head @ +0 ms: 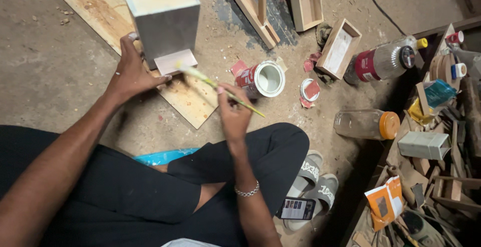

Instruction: The person sits on the workshop floor and paints small wooden boxes and box parts white using a paintbrush. They dip the brush into an open paint can, apply paint to the sides, edges and inner surfaces of the boxes, turn the boxes over to reach other faces, and set finished pieces aside.

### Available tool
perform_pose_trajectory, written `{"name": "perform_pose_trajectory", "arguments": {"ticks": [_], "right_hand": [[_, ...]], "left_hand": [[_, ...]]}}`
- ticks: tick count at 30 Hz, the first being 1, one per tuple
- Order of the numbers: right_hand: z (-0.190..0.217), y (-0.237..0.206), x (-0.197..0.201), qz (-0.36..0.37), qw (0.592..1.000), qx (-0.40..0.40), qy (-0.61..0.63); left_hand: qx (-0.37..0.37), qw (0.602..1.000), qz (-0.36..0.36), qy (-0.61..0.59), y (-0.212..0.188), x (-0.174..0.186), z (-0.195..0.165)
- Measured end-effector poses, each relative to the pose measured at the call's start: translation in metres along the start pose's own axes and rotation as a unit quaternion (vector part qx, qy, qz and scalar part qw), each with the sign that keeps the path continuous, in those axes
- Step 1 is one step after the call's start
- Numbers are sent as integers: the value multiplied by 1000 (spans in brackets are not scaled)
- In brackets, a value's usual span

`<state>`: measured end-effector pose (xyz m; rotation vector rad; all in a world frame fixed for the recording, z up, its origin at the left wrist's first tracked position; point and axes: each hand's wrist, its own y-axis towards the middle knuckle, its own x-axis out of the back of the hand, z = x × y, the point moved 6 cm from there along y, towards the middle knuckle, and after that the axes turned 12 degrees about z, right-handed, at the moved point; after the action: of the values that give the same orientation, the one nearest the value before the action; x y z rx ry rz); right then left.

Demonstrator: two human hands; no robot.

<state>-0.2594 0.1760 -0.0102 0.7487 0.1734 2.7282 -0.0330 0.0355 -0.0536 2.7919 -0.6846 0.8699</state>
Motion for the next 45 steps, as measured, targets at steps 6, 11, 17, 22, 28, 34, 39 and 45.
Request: {"name": "perform_pose_trajectory", "arguments": {"ticks": [6, 11, 17, 22, 28, 34, 39, 45], "right_hand": [[3, 12, 14, -60, 995, -7, -77], [2, 7, 33, -82, 995, 3, 54], [0, -1, 29, -61, 993, 17, 97], [-4, 0, 21, -36, 989, -1, 140], [7, -3, 18, -9, 994, 5, 111], [35, -12, -1, 76, 994, 63, 38], [36, -16, -27, 108, 993, 43, 28], [18, -4, -12, 43, 999, 9, -12]], "left_hand": [[87, 994, -12, -62, 4, 1, 14], [134, 968, 31, -209, 5, 5, 23], [313, 872, 141, -350, -24, -7, 36], [359, 848, 137, -364, -33, -13, 45], [370, 825, 117, -410, -42, -20, 50], [352, 883, 96, -295, -30, -3, 72], [173, 948, -189, -188, -17, 66, 70], [164, 917, -145, -332, -27, 107, 45]]}}
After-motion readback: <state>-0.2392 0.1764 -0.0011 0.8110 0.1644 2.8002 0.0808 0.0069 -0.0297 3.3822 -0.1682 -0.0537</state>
